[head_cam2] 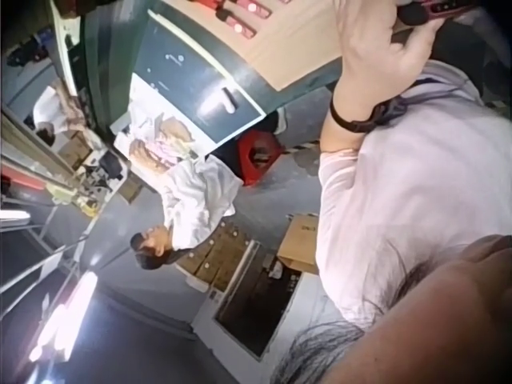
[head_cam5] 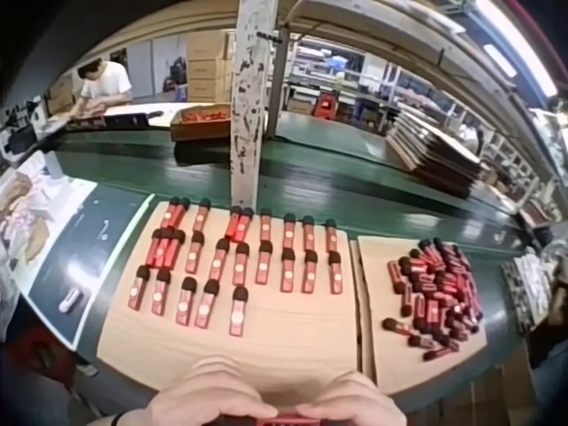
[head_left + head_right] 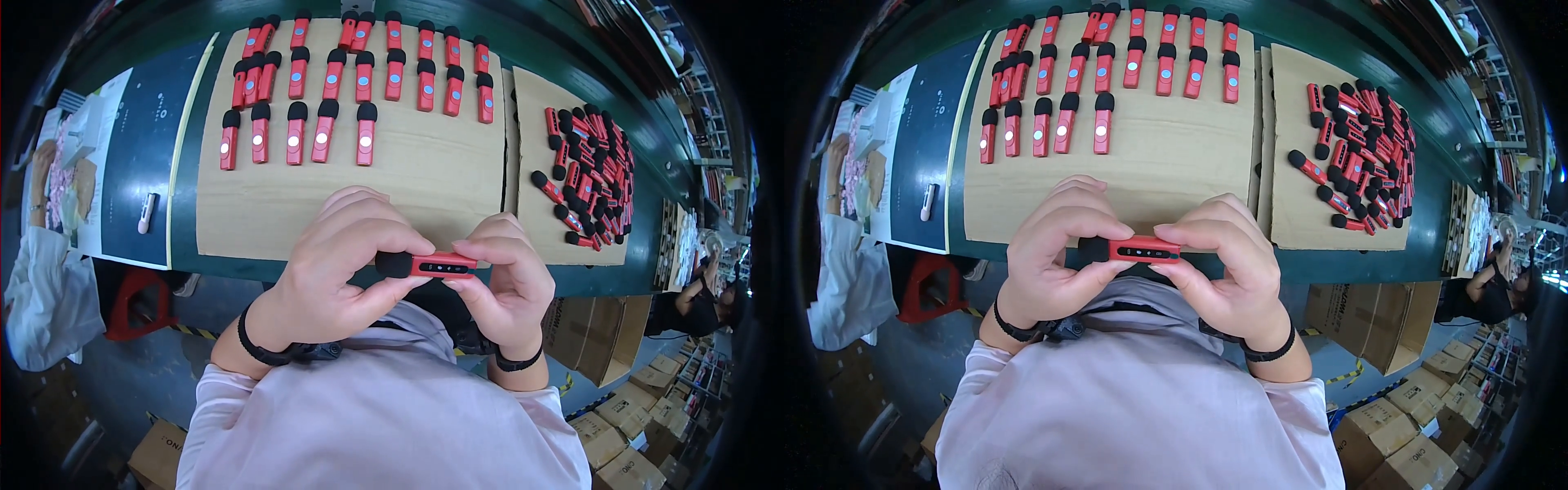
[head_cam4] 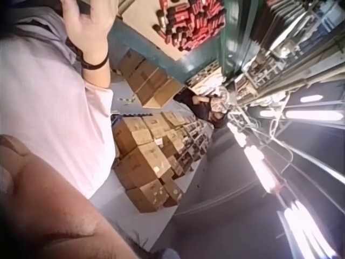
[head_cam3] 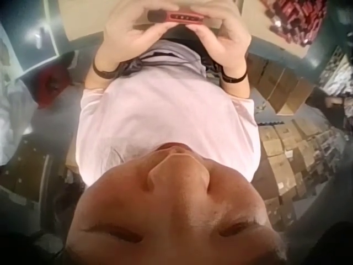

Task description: The person picks up a red microphone and a foam cover, fits the cover onto the microphone, and places the assembled unit onto a cardboard sheet. After repeating this with several red microphones, the person picks up and handles a white microphone.

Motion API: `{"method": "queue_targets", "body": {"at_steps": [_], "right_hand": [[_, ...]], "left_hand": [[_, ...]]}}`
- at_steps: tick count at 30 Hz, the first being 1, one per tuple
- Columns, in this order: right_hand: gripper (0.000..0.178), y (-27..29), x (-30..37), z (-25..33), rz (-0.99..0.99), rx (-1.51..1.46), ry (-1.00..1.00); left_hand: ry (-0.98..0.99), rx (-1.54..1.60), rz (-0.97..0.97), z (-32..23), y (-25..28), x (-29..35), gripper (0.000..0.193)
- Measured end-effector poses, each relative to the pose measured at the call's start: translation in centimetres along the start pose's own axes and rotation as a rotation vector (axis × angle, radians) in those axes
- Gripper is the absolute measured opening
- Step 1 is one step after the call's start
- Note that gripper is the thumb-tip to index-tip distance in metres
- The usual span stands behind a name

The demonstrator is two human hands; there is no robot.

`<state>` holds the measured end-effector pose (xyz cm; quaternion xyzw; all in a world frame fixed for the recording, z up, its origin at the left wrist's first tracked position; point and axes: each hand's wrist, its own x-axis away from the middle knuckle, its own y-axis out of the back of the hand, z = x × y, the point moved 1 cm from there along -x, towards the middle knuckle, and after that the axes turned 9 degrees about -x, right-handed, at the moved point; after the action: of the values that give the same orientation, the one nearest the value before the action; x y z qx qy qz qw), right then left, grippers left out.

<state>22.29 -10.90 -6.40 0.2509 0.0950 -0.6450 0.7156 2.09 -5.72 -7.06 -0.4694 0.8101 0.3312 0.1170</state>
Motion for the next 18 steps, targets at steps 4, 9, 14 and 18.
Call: {"method": "queue_targets", "body": {"at_steps": [4, 9, 14, 18], "right_hand": [[0.028, -0.1, 0.2, -0.3, 0.006, -0.010, 0.019], [0.025, -0.7, -0.3, 0.5, -0.005, -0.023, -0.008], [0.026, -1.1, -1.7, 1.3, 0.043, -0.021, -0.004], [0.028, -1.0, -3.1, 0.8, 0.123, 0.040, 0.045]], "left_hand": [[0.095, 0.010, 0.004, -0.6, 0.0, -0.3, 0.028], [0.055, 0.003, -0.028, 0.3, -0.6, 0.1, 0.028], [0.084, -0.005, -0.052, 0.8, -0.6, 0.5, 0.029], [0.087, -0.178, -0.150, 1.2, -0.6, 0.7, 0.030]]}}
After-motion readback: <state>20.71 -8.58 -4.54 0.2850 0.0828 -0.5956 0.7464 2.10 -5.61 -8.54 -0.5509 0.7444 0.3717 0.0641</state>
